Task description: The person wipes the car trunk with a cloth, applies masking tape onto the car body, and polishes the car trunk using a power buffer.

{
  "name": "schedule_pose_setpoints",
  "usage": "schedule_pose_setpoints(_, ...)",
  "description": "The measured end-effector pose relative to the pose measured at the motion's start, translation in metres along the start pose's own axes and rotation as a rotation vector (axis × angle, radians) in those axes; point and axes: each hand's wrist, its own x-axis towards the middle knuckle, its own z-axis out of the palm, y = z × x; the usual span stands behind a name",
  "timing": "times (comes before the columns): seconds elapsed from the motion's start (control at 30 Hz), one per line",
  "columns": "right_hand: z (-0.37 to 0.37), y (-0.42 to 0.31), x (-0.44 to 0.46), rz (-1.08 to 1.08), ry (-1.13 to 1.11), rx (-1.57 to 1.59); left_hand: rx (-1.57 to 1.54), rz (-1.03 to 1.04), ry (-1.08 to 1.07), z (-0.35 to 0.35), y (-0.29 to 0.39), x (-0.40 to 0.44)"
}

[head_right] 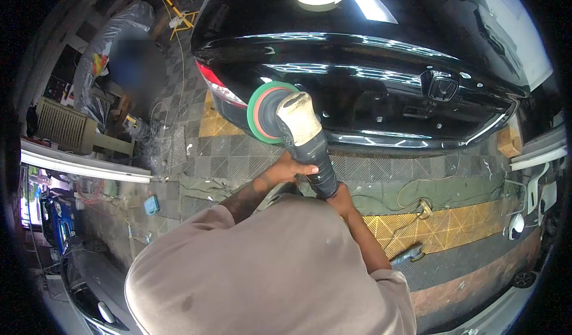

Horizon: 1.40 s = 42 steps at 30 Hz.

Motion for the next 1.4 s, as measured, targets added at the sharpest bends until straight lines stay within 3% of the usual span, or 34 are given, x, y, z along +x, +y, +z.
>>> schedule_pose_setpoints(0.2, -0.003, -0.018, -0.001, -0.034, -0.004, -0.017, 0.001, -0.064, 0.04, 0.001, 0.004, -0.001)
schedule_pose_setpoints(0.9, -0.008, -0.011, 0.0, -0.001, 0.059, -0.116, -0.086, 0.034, -0.066, -0.009, -0.01, 0.007)
schedule_pose_setpoints(1.27, -0.002, 0.03, 0.001, -0.017, 0.11, -0.022, 0.015, -0.07, -0.078, -0.014, -0.024, 0.012)
schedule_pose_setpoints(1.4, 0.001, 0.022, 0.008, -0.048, 0.057, -0.017, 0.103, -0.128, 0.0, -0.001, 0.008, -0.001)
